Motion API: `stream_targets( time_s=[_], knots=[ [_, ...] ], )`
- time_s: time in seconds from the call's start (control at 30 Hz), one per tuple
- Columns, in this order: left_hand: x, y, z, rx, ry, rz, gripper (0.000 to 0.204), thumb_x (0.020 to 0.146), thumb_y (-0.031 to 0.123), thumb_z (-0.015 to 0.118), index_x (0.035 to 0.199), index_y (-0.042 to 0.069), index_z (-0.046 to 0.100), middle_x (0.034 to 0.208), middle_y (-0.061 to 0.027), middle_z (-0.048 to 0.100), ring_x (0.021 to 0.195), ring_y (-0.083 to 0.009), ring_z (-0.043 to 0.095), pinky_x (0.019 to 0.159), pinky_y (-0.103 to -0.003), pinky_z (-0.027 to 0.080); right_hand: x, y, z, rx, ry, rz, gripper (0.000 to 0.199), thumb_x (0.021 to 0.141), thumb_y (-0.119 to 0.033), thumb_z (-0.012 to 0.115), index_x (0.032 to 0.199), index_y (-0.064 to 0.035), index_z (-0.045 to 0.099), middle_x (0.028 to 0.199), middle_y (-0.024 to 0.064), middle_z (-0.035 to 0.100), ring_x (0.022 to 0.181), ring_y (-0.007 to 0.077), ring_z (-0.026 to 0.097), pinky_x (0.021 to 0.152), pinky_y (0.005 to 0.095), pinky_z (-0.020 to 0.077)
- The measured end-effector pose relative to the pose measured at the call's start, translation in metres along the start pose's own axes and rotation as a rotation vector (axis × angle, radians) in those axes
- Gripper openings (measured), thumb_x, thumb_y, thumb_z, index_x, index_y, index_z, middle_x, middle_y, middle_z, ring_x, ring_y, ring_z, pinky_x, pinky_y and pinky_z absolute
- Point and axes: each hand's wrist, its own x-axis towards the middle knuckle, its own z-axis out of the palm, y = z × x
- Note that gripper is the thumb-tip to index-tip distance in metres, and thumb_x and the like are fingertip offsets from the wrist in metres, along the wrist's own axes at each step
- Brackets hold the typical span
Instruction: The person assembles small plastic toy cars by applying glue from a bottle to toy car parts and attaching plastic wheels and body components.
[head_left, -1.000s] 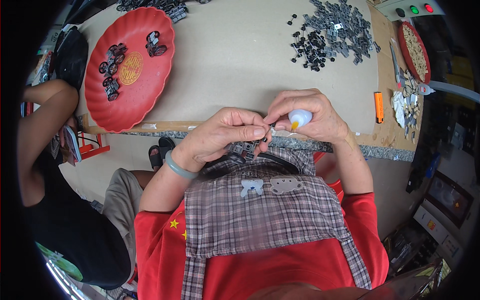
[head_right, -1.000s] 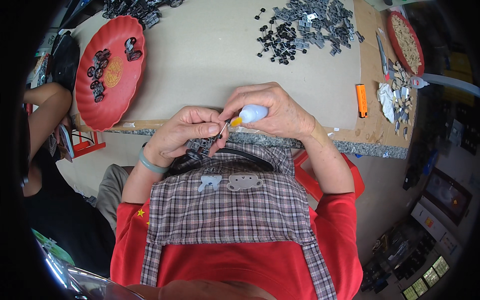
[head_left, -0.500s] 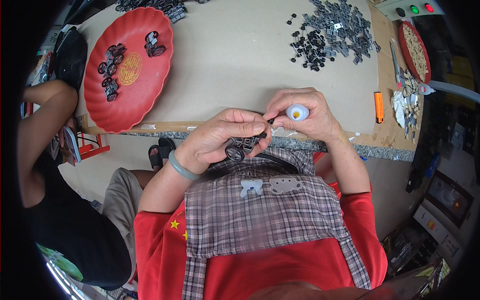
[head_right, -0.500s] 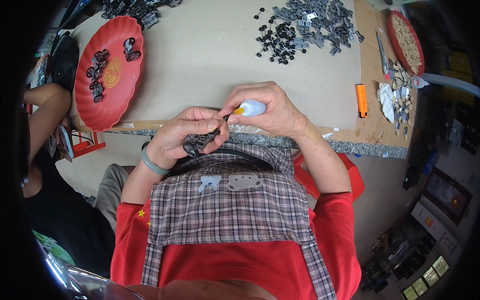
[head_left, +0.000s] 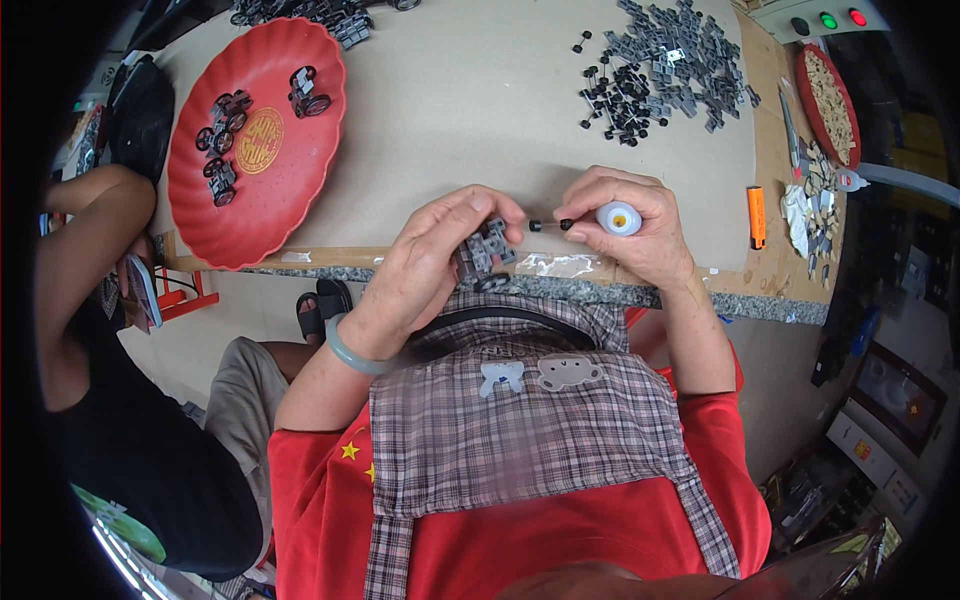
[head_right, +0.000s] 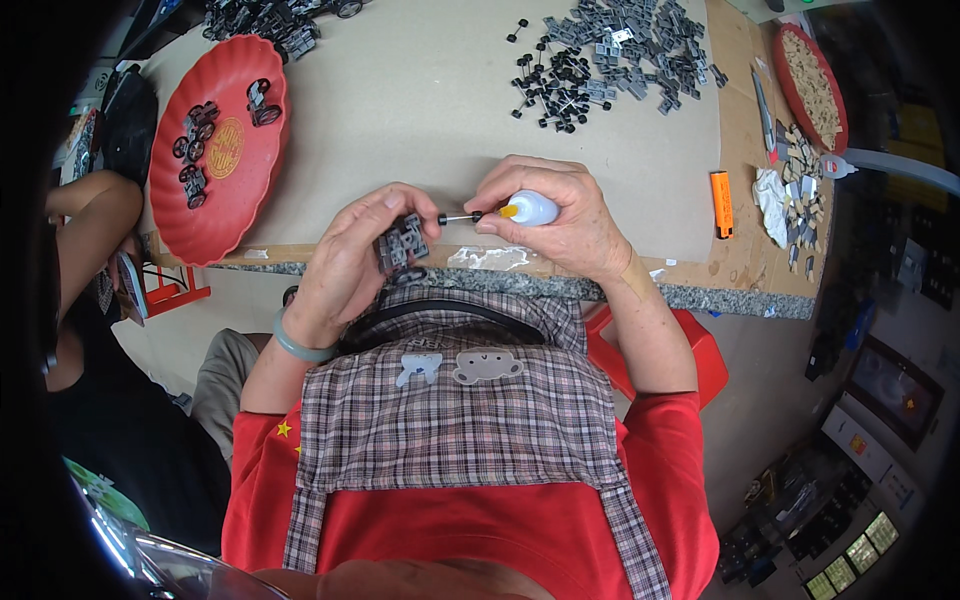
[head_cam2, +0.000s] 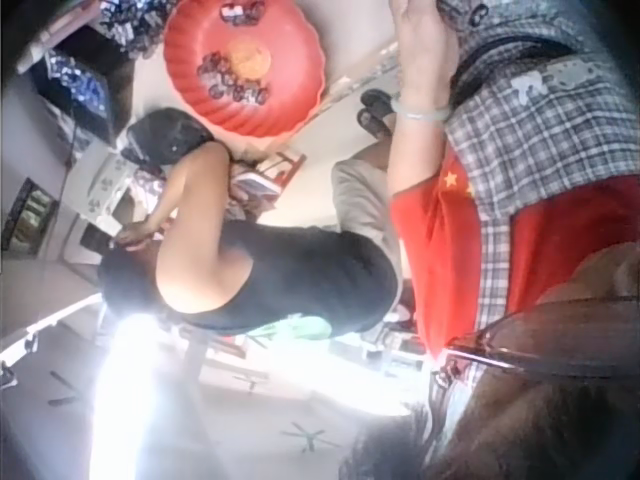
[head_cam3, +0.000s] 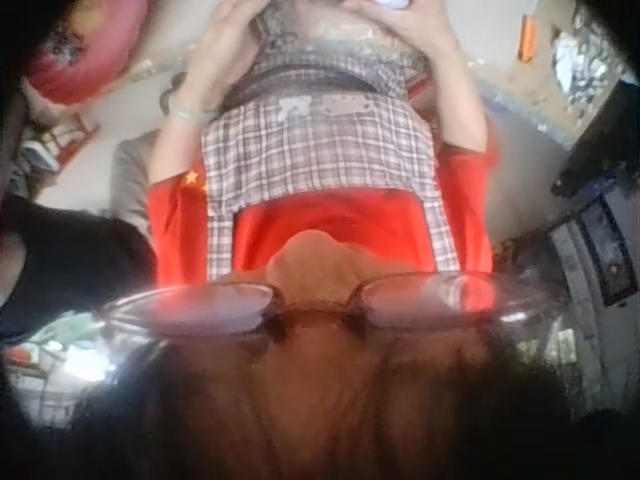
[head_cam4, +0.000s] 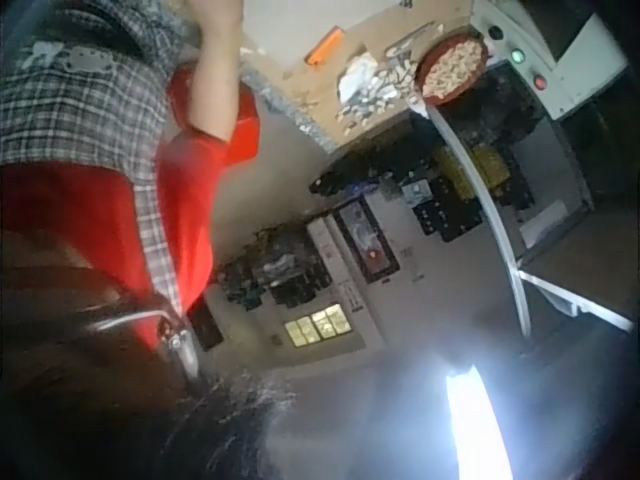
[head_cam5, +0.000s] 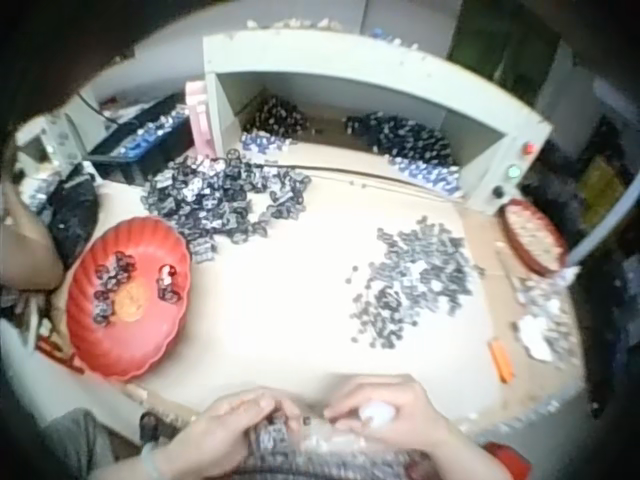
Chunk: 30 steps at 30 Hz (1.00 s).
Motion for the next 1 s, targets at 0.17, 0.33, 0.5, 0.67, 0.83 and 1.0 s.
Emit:
stream_targets(
  time_s=[0.17,0.33,0.5,0.67,0.83,1.0],
  knots=[
    [0.001,-0.002,-0.001,-0.005,0.050,0.083,0.027,0.095,0.015,0.047,0.113,-0.001,0.058,0.101,-0.0061,0.059,0.092,-0.0110,0.055,0.082,-0.028,0.045,-0.005,0.000,0.005,-0.031,0.073,0.018,0.016,0.072,-0.006,0.078,0.086,-0.0055,0.069,0.083,0.0047,0.068,0.077,0.0149,0.065,0.067,0.0282,0.0518],
    [0.000,-0.011,0.006,0.214,0.073,0.210,0.034,0.091,-0.004,0.052,0.124,0.002,0.057,0.108,-0.0056,0.059,0.092,-0.0046,0.052,0.076,-0.018,0.042,-0.007,-0.007,0.009,-0.119,0.108,0.001,0.021,0.068,-0.006,0.079,0.087,-0.0058,0.070,0.084,0.0049,0.068,0.077,0.0159,0.065,0.067,0.0289,0.0521],
    [-0.001,-0.008,0.000,0.454,0.082,0.183,0.038,0.088,-0.004,0.059,0.126,-0.001,0.054,0.111,-0.0078,0.061,0.091,-0.0054,0.057,0.075,-0.017,0.048,-0.006,-0.016,0.016,-0.266,0.077,-0.064,0.025,0.065,-0.004,0.077,0.089,-0.0071,0.070,0.085,0.0038,0.066,0.078,0.0157,0.066,0.065,0.0287,0.0560],
    [-0.002,-0.006,0.007,0.498,0.126,0.140,0.037,0.089,0.000,0.061,0.125,-0.004,0.053,0.102,-0.0085,0.065,0.088,-0.0070,0.062,0.072,-0.018,0.052,-0.006,-0.019,0.018,-0.396,0.062,-0.115,0.028,0.064,-0.004,0.077,0.090,-0.0075,0.069,0.087,0.0036,0.065,0.078,0.0162,0.066,0.064,0.0285,0.0570],
    [-0.003,-0.007,0.007,0.485,0.121,0.144,0.027,0.087,-0.001,0.064,0.114,-0.004,0.059,0.102,-0.0105,0.064,0.086,-0.0117,0.066,0.071,-0.021,0.056,-0.008,-0.020,0.019,-0.460,0.034,-0.128,0.030,0.064,-0.003,0.077,0.092,-0.0070,0.068,0.089,0.0045,0.063,0.077,0.0177,0.066,0.063,0.0296,0.0574],
    [-0.002,-0.012,0.006,0.504,0.156,0.168,0.026,0.086,0.000,0.066,0.111,-0.003,0.061,0.096,-0.0076,0.063,0.087,-0.0121,0.066,0.071,-0.022,0.057,-0.008,-0.024,0.020,-0.541,-0.013,-0.156,0.032,0.064,0.001,0.074,0.094,-0.0025,0.065,0.090,0.0070,0.060,0.075,0.0190,0.066,0.061,0.0308,0.0571]
  ],
)
